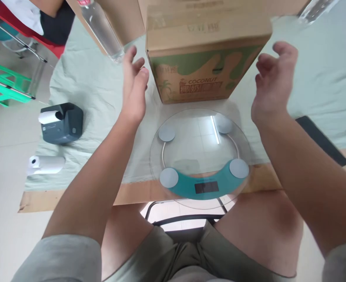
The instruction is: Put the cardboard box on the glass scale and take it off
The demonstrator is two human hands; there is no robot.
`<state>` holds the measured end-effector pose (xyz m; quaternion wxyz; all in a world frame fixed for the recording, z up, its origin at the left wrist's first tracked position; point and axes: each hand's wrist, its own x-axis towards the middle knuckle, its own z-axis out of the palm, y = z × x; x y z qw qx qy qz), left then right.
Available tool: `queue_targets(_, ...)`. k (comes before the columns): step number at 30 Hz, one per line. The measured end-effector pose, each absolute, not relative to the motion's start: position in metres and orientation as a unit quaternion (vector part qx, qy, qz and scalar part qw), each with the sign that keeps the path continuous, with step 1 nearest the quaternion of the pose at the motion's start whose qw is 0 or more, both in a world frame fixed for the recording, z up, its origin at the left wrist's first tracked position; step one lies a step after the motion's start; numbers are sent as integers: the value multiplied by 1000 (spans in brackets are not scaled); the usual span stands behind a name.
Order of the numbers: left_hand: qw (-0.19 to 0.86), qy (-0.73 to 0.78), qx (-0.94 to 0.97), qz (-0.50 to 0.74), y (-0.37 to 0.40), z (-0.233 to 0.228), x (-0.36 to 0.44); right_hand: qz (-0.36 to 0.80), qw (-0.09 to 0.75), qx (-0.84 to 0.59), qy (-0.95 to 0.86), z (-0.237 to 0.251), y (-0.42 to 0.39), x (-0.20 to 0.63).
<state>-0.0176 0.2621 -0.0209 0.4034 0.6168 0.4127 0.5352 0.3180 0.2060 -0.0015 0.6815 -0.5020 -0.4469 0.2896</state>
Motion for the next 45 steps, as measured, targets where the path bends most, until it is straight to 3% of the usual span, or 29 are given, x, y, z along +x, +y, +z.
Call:
queue_targets(2, 308, 426, 591, 612, 223, 0, -26, 269, 754, -494, -339, 15, 168, 317)
queue_targets(5, 273, 431, 512, 691, 146, 17, -33, 243, 785, -461, -336, 22, 98, 310)
queue_targets(11, 338, 539, 530, 561, 41, -20, -37, 272, 739, -536, -304, -19, 26, 298)
queue_targets(18, 400, 583, 568, 421, 39, -26, -28, 277, 700, -577, -317, -41, 21, 292)
queue_targets(39, 391, 605, 573, 392, 40, -23, -23, 255, 655, -618, -353, -48, 18, 293)
queue_targets(45, 384, 598, 560, 426, 40, -24, -27, 238, 690, -596, -336, -38, 28, 297)
